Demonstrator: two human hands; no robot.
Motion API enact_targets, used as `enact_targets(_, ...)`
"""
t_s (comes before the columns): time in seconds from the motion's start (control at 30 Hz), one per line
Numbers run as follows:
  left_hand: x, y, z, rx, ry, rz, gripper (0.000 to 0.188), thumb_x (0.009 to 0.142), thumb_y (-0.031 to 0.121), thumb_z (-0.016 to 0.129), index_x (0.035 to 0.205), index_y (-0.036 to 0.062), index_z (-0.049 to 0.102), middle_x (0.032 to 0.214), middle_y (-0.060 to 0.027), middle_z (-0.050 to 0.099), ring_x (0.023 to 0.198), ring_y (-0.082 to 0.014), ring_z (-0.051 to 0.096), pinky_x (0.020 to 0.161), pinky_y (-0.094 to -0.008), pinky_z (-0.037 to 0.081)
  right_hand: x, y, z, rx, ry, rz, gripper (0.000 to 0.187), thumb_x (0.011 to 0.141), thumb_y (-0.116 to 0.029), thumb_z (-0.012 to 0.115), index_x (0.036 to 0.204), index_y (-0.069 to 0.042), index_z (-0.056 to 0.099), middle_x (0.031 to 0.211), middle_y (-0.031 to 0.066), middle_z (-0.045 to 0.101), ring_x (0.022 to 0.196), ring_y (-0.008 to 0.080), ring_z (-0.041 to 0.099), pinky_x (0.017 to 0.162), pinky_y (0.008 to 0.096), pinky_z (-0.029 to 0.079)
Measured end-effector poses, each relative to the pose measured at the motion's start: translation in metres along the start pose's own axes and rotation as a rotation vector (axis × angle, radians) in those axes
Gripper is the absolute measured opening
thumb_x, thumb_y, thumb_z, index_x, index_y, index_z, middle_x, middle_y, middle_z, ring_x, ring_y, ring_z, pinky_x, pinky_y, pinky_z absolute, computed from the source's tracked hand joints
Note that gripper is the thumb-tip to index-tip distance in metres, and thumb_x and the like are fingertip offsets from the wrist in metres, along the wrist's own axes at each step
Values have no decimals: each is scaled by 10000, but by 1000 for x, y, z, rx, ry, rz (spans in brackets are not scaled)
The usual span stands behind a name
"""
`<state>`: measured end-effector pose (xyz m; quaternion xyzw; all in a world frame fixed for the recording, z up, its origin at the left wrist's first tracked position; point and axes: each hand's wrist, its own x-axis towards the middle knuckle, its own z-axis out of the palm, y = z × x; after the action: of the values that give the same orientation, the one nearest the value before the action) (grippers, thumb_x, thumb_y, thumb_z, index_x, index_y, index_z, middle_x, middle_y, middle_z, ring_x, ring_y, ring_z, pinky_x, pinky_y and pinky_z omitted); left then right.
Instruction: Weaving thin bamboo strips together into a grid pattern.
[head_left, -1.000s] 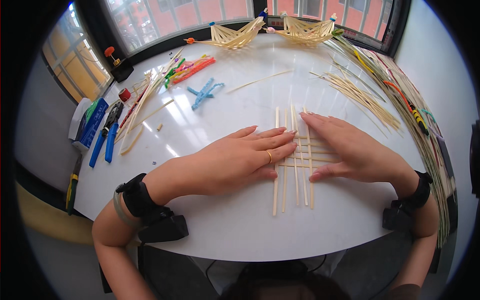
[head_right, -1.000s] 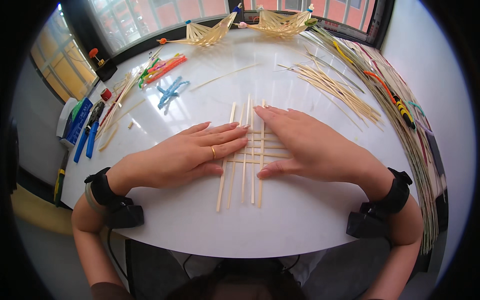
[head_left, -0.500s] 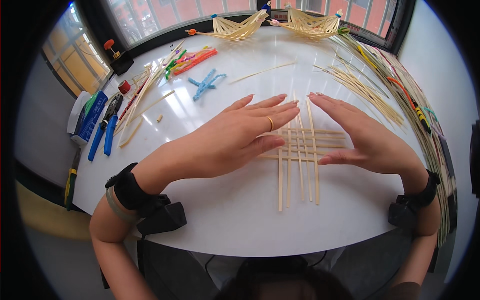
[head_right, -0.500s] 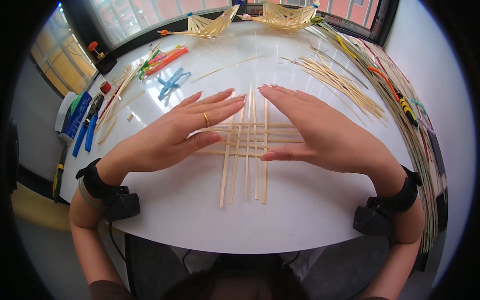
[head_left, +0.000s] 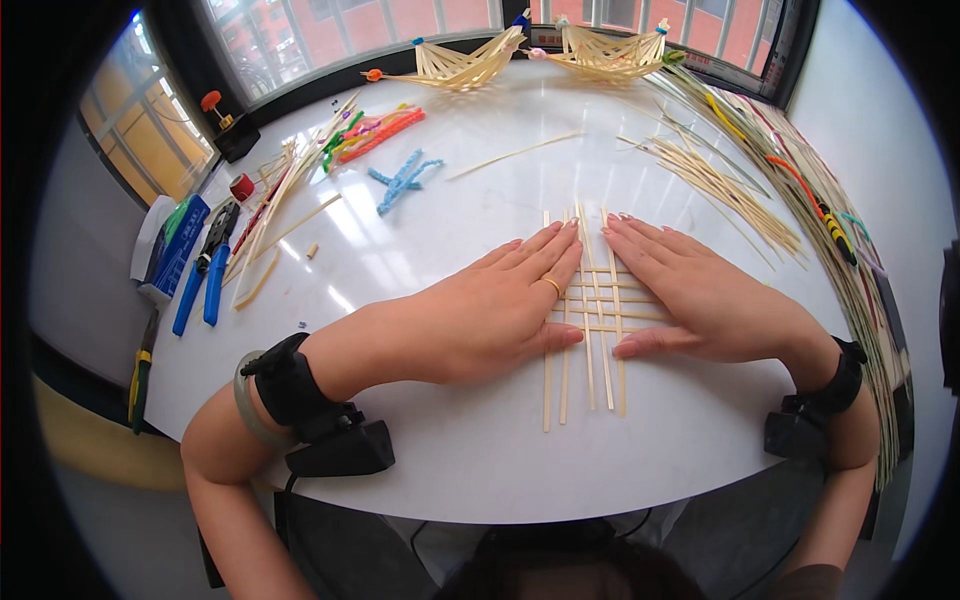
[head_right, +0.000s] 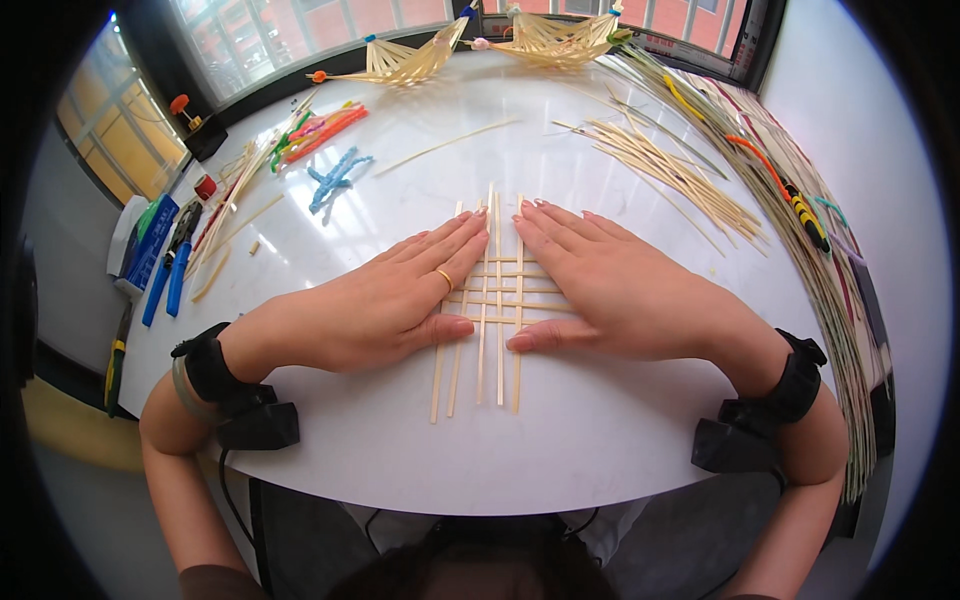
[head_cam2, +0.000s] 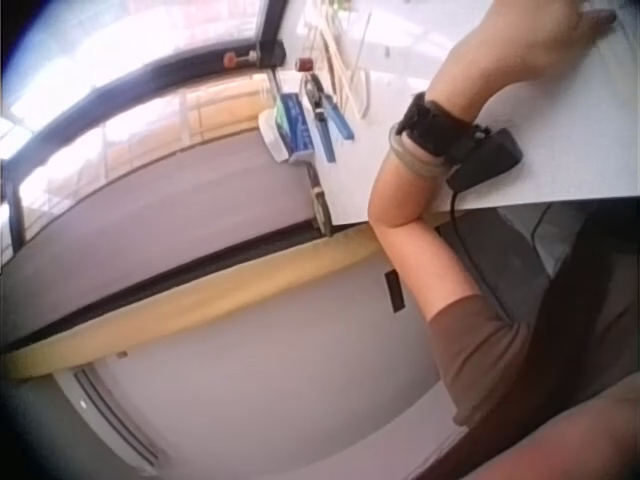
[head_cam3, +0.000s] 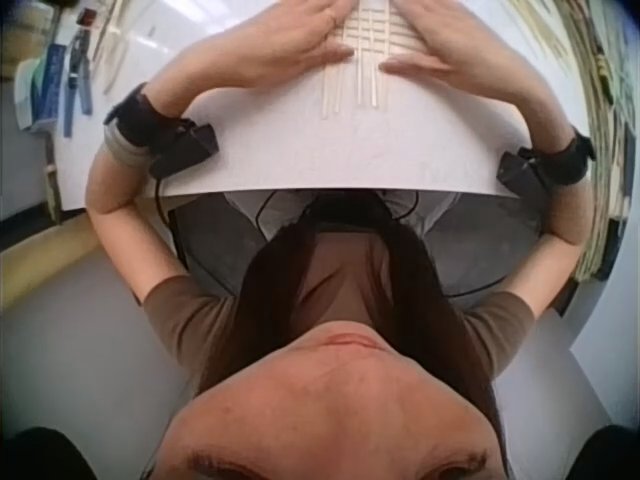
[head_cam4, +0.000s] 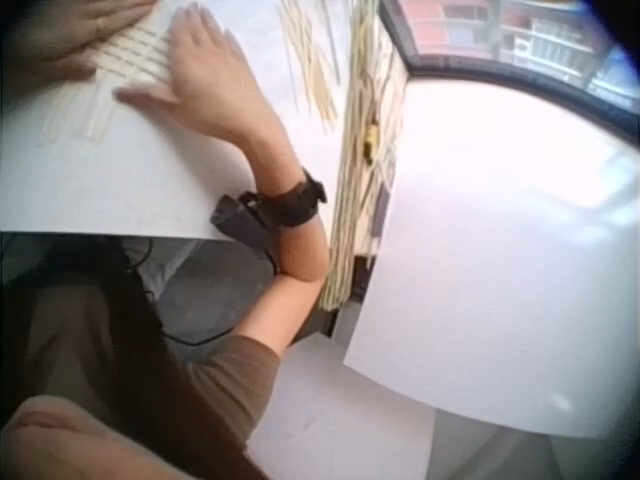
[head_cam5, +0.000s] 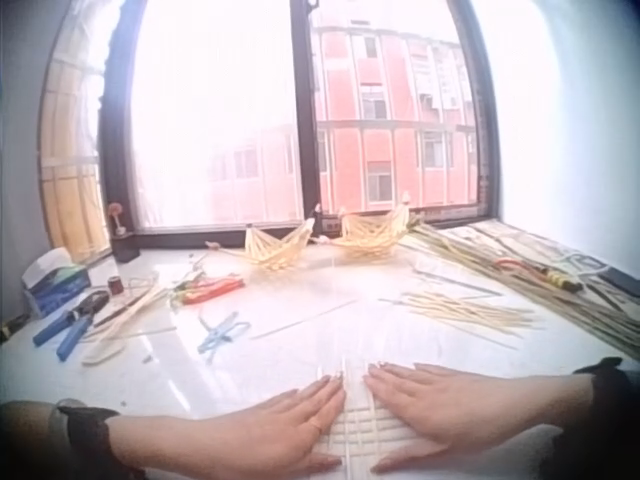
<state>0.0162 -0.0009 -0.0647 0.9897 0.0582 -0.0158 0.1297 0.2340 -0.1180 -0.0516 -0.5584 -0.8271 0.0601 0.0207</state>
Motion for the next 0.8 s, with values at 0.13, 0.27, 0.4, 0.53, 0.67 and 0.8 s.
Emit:
enact_targets(0.13, -1, 2, 1, -33, 23, -13, 681, 995, 366, 379, 1441, -84, 129, 1499, -299, 111, 1425, -363, 87, 1160, -410, 120, -1, 1, 0, -62, 24, -35, 902, 888, -588, 484, 1371, 142, 266, 1432, 326, 278, 1375, 382, 252, 1137, 402, 204)
enact_targets(0.27, -3, 4, 0, 5, 14, -1, 658, 998, 354, 368, 1451, -58, 127, 1504, -292, 106, 1425, -365, 88, 1156, -425, 122, -2, -1, -2, -84, 11, -29, 904, 895, -597, 459, 1366, 149, 266, 1429, 327, 282, 1376, 382, 249, 1136, 403, 206)
enact_targets(0.4, -3, 5, 1, 36, -1, -3, 640, 1000, 343, 358, 1458, -41, 130, 1513, -263, 123, 1428, -356, 90, 1154, -431, 121, -4, -1, 3, -87, 48, -62, 895, 901, -593, 451, 1354, 159, 277, 1425, 330, 285, 1374, 387, 250, 1133, 404, 214)
enact_targets(0.53, -1, 6, -1, 14, -28, 20, 642, 989, 344, 375, 1467, -15, 142, 1530, -214, 133, 1433, -338, 86, 1152, -443, 111, -5, 3, 10, -54, 91, -77, 897, 902, -601, 437, 1338, 170, 298, 1417, 335, 296, 1371, 390, 256, 1131, 403, 218)
enact_targets(0.67, -4, 10, -7, 31, -69, -76, 653, 968, 338, 399, 1484, 35, 138, 1551, -147, 132, 1443, -302, 73, 1152, -454, 76, 0, 4, 11, -46, 99, -92, 877, 903, -568, 465, 1349, 165, 285, 1434, 326, 274, 1379, 389, 232, 1137, 395, 212)
enact_targets(0.8, -1, 14, -12, 44, -84, -102, 653, 965, 335, 396, 1490, 51, 133, 1556, -127, 132, 1446, -272, 77, 1154, -452, 48, -3, 9, 15, -57, 164, -114, 921, 898, -621, 418, 1312, 196, 320, 1397, 349, 319, 1359, 398, 278, 1124, 410, 234)
